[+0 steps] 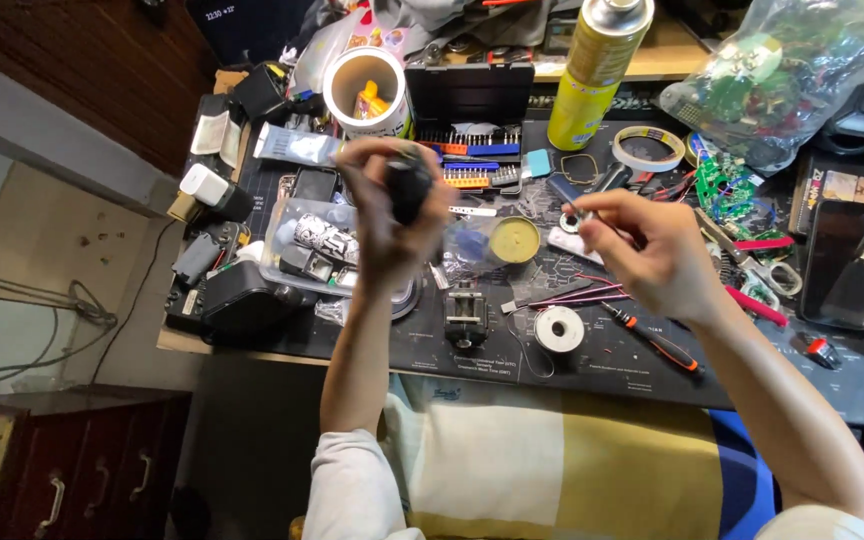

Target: Assembling or repairing a small electronic component using a screwdriver on a cluttered workbench.

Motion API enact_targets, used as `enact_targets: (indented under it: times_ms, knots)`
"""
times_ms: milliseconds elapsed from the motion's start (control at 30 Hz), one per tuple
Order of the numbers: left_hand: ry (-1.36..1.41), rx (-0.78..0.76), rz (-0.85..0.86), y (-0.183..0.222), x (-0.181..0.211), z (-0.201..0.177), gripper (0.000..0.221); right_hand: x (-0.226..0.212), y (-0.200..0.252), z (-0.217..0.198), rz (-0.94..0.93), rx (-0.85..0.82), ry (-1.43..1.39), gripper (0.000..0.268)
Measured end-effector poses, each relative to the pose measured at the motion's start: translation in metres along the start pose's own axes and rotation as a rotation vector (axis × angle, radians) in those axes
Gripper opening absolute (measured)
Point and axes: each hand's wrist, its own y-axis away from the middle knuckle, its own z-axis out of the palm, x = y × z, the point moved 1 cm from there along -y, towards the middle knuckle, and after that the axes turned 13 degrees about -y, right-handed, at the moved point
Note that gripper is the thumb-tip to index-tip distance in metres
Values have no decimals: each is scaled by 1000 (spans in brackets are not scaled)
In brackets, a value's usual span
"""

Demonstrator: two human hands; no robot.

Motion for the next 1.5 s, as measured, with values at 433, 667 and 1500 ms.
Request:
enact_targets:
  times_ms: [433,667,1500]
  knots:
    - [267,155,-151,-23,15,-67,48,37,-54,50,61,-159,199,28]
    - [521,387,-79,-19,2,-92,44,46,-72,100,-183,-265,341,8]
    - [540,517,-89,-28,4,-117,31,31,-127,227,-516,-873,1407,28]
